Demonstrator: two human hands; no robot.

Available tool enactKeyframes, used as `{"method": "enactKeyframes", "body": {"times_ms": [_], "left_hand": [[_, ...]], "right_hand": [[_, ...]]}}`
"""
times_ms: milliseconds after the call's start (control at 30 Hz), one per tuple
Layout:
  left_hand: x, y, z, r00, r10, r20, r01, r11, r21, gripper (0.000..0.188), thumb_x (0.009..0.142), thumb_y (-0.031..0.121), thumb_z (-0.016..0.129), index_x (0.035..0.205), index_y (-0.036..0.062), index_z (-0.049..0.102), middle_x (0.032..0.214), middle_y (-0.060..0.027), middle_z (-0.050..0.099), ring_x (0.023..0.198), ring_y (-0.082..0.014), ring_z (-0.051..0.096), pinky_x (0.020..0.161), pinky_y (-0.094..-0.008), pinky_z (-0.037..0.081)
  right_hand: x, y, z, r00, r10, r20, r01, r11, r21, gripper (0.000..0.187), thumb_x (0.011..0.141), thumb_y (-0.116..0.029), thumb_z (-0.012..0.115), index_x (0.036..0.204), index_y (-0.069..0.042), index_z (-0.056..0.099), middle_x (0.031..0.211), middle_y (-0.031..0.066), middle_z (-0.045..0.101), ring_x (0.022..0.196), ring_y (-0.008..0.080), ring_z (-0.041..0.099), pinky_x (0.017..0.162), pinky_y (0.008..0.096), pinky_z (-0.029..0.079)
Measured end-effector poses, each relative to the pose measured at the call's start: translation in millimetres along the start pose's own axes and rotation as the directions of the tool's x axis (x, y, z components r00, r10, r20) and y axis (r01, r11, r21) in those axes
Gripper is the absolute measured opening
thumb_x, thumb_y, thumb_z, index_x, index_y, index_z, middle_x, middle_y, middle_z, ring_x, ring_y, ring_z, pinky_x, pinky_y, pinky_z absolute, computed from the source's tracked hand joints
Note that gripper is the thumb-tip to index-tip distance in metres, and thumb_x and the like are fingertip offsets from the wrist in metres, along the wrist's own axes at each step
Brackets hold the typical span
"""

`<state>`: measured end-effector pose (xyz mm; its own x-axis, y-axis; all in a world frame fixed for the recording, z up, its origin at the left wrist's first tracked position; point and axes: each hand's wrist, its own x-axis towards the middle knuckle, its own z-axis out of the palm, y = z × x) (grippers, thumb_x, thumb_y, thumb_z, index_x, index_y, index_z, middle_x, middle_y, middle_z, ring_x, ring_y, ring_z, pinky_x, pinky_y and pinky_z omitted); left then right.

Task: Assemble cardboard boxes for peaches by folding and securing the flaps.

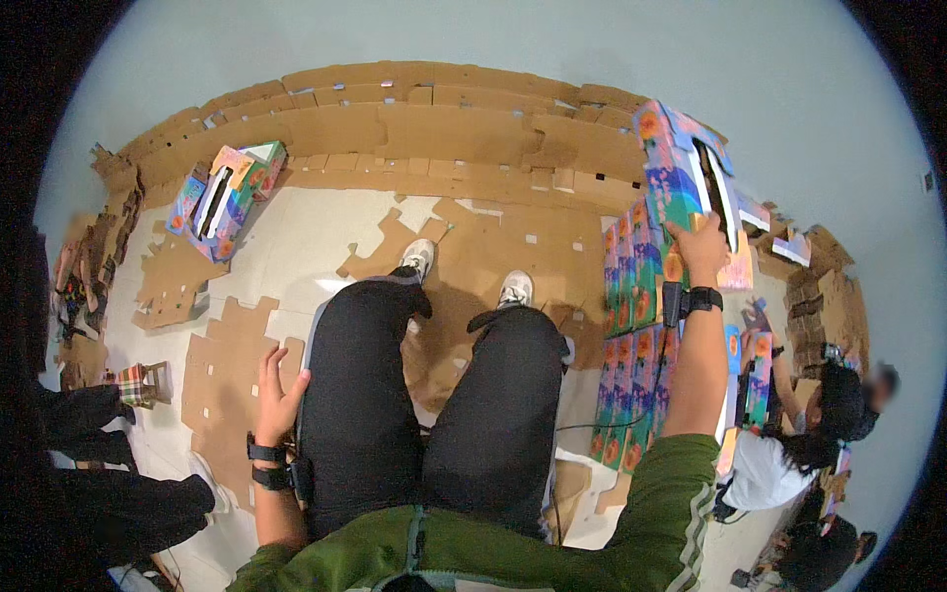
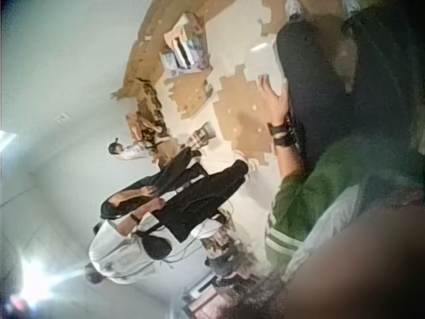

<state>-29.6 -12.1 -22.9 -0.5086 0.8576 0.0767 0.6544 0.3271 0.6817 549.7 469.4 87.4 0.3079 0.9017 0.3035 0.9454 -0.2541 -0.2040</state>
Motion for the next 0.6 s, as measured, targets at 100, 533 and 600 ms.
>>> {"method": "enactKeyframes", "body": {"times_ms": [100,533,600], "left_hand": [[1,-9,2,0.99,-0.127,0.054,0.133,0.984,-0.117,0.061,0.097,0.029,0.075,0.144,-0.0026,0.053,0.155,-0.0269,0.046,0.145,-0.0419,0.044,0.122,-0.0485,0.034],[1,-24,-3,0.938,-0.293,0.187,0.306,0.951,-0.042,0.042,0.096,0.017,0.073,0.133,0.0037,0.06,0.149,-0.0216,0.05,0.143,-0.0395,0.048,0.119,-0.0457,0.039],[3,-27,-8,0.94,-0.264,0.215,0.253,0.964,0.078,0.035,0.095,0.019,0.074,0.125,0.0033,0.064,0.148,-0.0228,0.052,0.14,-0.0421,0.05,0.117,-0.047,0.041]], "right_hand": [[13,10,30,0.992,0.129,0.01,-0.128,0.99,-0.059,0.1,0.071,-0.062,0.088,0.151,-0.014,0.051,0.134,0.0254,0.067,0.125,0.0469,0.063,0.105,0.0627,0.045],[-4,80,105,0.984,0.172,0.041,-0.157,0.956,-0.248,0.095,0.073,-0.062,0.087,0.147,-0.014,0.05,0.132,0.0265,0.066,0.124,0.0469,0.062,0.101,0.0631,0.044],[-4,91,110,0.98,0.179,0.087,-0.152,0.956,-0.251,0.097,0.072,-0.062,0.087,0.148,-0.015,0.05,0.132,0.0257,0.066,0.124,0.0453,0.062,0.1,0.0622,0.045]]}}
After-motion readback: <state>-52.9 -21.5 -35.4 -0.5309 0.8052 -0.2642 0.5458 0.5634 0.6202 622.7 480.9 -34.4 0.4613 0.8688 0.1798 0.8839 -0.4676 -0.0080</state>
